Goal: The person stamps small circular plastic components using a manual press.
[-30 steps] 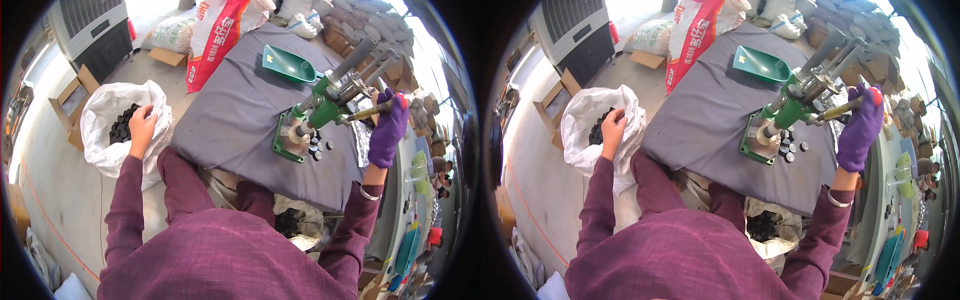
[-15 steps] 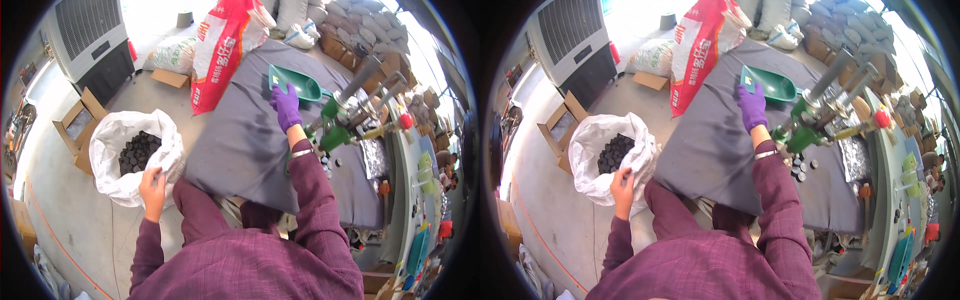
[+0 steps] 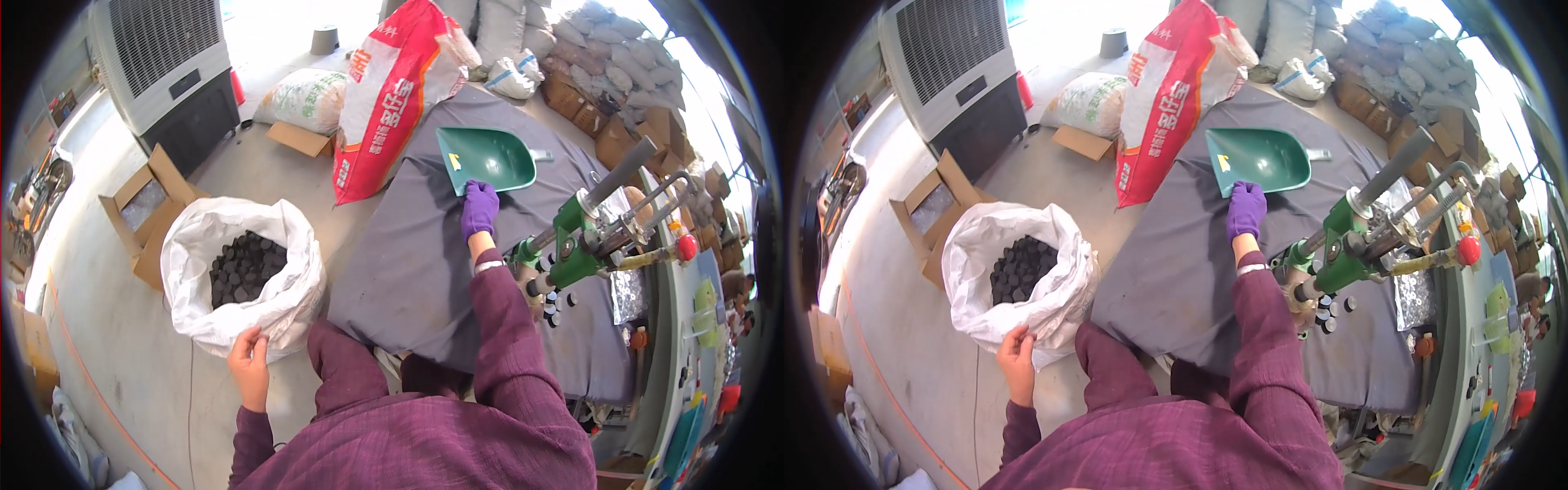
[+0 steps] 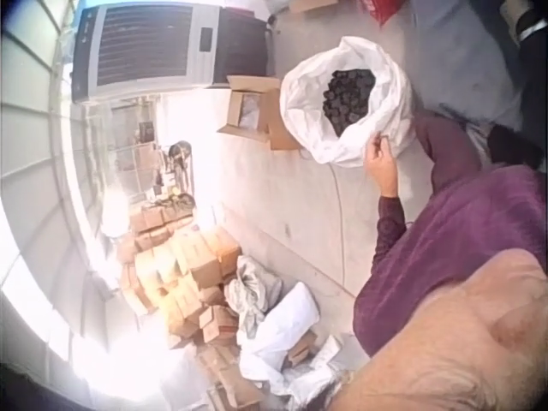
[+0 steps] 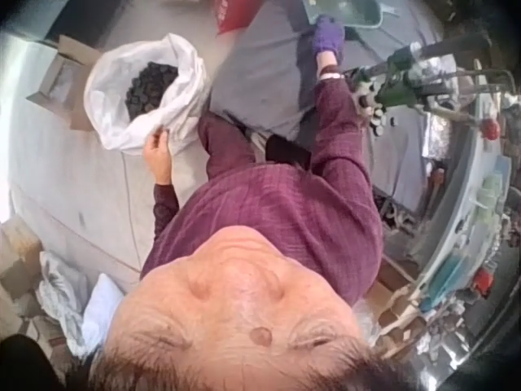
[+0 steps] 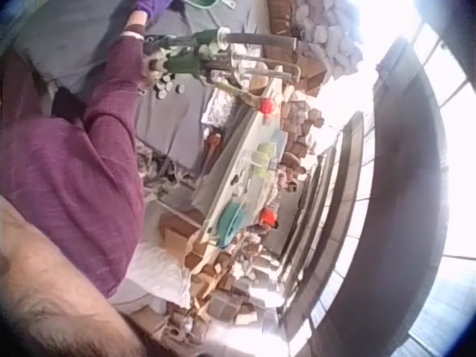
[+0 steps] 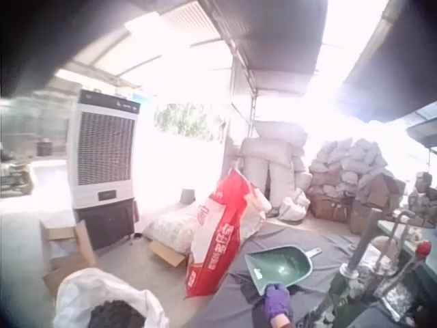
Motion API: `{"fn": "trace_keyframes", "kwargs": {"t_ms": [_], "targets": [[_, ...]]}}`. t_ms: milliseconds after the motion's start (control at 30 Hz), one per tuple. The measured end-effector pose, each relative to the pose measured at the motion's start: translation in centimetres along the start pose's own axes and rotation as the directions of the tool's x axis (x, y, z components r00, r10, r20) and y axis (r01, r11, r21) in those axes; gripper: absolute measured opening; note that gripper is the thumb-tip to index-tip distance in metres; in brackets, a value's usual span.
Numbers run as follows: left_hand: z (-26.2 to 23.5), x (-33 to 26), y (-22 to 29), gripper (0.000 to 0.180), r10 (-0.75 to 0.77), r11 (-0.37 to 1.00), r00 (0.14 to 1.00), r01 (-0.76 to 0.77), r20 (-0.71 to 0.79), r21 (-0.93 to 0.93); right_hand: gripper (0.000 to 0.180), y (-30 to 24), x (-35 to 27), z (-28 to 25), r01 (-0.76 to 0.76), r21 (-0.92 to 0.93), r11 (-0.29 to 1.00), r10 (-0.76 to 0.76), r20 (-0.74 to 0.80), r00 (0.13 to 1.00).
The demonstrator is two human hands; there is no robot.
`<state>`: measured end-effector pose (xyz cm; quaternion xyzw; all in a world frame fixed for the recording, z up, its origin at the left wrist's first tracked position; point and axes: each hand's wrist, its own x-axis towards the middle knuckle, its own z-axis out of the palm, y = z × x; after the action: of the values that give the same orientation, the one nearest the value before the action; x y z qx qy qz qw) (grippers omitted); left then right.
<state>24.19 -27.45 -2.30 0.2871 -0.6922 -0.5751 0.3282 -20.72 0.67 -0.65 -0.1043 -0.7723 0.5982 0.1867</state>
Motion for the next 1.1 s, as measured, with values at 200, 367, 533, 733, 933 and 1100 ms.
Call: {"fn": "trace_keyframes", "kwargs": {"t_ms": [200,367,533,733,933,1100], "targets": [[0.1,3.3,9.1,0.023,0.451,0.867,0.891,-0.45,0.043,0.213,0.022,-7.9,-8.6,-2.4,0.094,0.289,0.953,-0.239,0.52,0.82],[-1.4,4.8,17.6,0.036,0.8,0.392,0.561,-0.756,0.213,0.524,0.036,-12.3,-13.6,-2.9,0.269,0.308,0.913,-0.378,0.887,0.267],[-3.5,6.2,18.6,0.048,0.571,0.122,0.629,-0.7,0.527,0.703,0.034,-18.7,-18.4,-3.6,0.323,0.433,0.841,-0.401,0.901,-0.164],[-8.2,4.2,14.5,0.025,-0.042,0.663,0.812,-0.414,0.583,0.624,0.031,-20.0,-20.4,-1.4,0.272,0.537,0.798,-0.445,0.831,-0.335],[-14.3,5.7,14.1,0.022,0.049,0.573,0.996,-0.087,0.072,0.815,0.041,-17.0,-20.6,5.1,0.066,0.573,0.817,-0.576,0.8,0.17],[-12.5,8.8,16.4,0.025,0.233,0.024,0.961,-0.162,0.152,0.987,0.054,-11.2,-24.8,8.2,0.664,0.411,0.625,-0.469,0.877,-0.102]]}}
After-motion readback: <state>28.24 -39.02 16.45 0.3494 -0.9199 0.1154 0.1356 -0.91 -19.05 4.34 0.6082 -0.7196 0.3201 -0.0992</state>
